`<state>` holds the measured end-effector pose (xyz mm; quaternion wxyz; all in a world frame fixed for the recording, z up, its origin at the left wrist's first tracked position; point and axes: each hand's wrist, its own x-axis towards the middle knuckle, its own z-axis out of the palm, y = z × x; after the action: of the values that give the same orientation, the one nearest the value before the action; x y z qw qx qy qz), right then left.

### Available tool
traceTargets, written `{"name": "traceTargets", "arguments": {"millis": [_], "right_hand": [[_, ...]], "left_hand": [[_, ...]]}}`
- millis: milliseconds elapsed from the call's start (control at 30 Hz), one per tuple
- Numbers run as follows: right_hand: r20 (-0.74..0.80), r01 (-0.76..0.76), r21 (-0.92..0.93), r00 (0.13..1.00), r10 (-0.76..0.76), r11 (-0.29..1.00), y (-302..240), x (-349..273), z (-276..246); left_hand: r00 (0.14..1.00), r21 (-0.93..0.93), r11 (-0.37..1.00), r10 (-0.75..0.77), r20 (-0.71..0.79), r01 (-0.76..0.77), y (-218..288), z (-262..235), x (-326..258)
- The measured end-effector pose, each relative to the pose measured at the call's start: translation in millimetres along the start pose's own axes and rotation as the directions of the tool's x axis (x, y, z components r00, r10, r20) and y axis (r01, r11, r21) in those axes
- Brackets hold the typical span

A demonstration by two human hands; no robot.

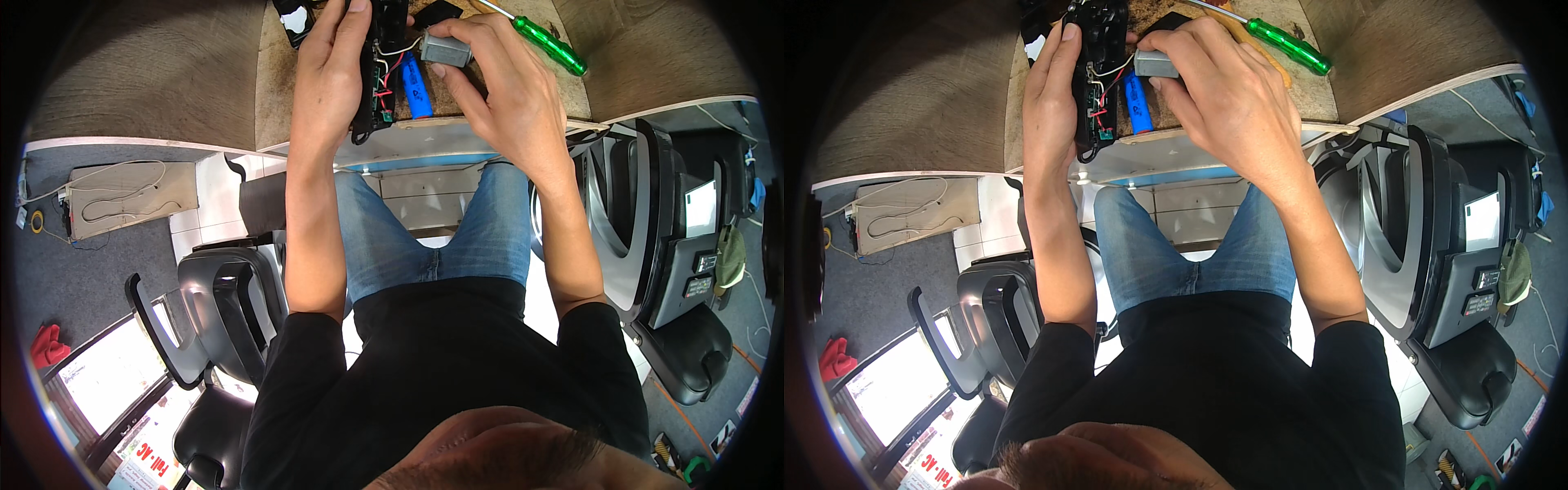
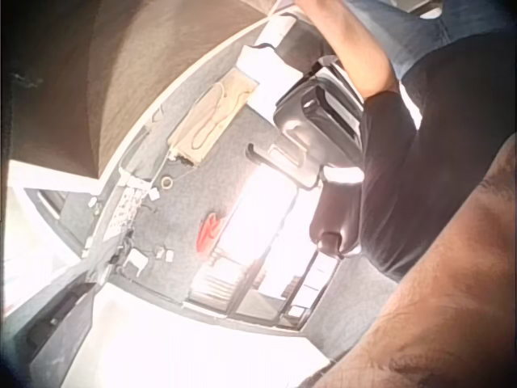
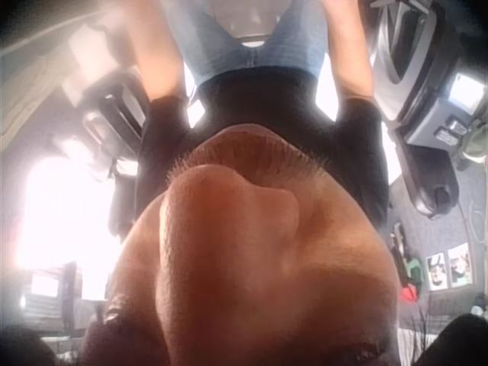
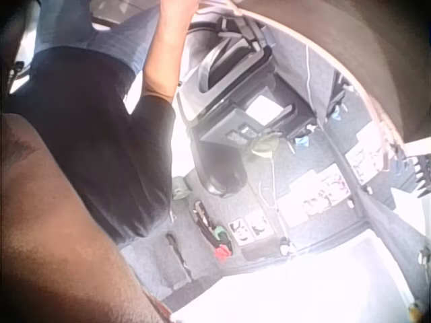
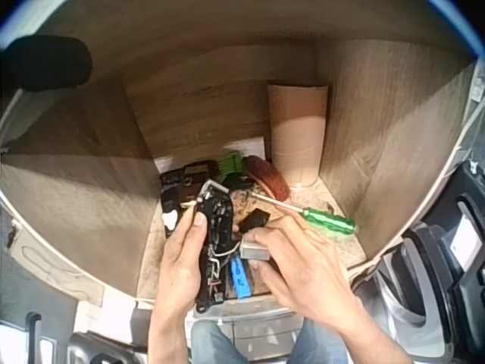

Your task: The person uses a screwdriver to remove screws from a hair clipper, opens the casing, and handles the internal motor and battery components before reassembling parts of the device.

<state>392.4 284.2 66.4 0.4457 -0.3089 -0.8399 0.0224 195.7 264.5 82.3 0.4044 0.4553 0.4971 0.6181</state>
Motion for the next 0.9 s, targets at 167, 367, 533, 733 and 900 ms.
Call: {"name": "traceTargets", "arguments": {"millis": [167, 367, 533, 733, 900], "right_hand": [[0.008, -0.013, 0.002, 1.0, 0.013, 1.0, -1, 1, -1], [0.009, -0.021, -0.004, 1.0, 0.021, 1.0, -1, 1, -1], [0.008, -0.018, -0.035, 1.0, 0.018, 0.999, -1, 1, -1], [0.001, -0.011, -0.028, 1.0, 0.011, 1.0, 0, 1, -1], [0.016, 0.003, -0.038, 1.0, -0.002, 0.999, 0, 1, -3]], "left_hand": [[0.999, -0.007, 0.999, -0.049, 0.017, 0.05, 5, 1, -1], [0.99, -0.057, 0.998, 0.045, 0.134, -0.037, -9, -8, 3], [0.99, -0.053, 0.998, 0.042, 0.134, -0.036, -10, -9, 3], [0.993, -0.054, 0.998, 0.028, 0.119, -0.022, -8, -7, 1], [0.992, -0.042, 0.999, 0.034, 0.125, -0.029, -8, -6, 1]]}}
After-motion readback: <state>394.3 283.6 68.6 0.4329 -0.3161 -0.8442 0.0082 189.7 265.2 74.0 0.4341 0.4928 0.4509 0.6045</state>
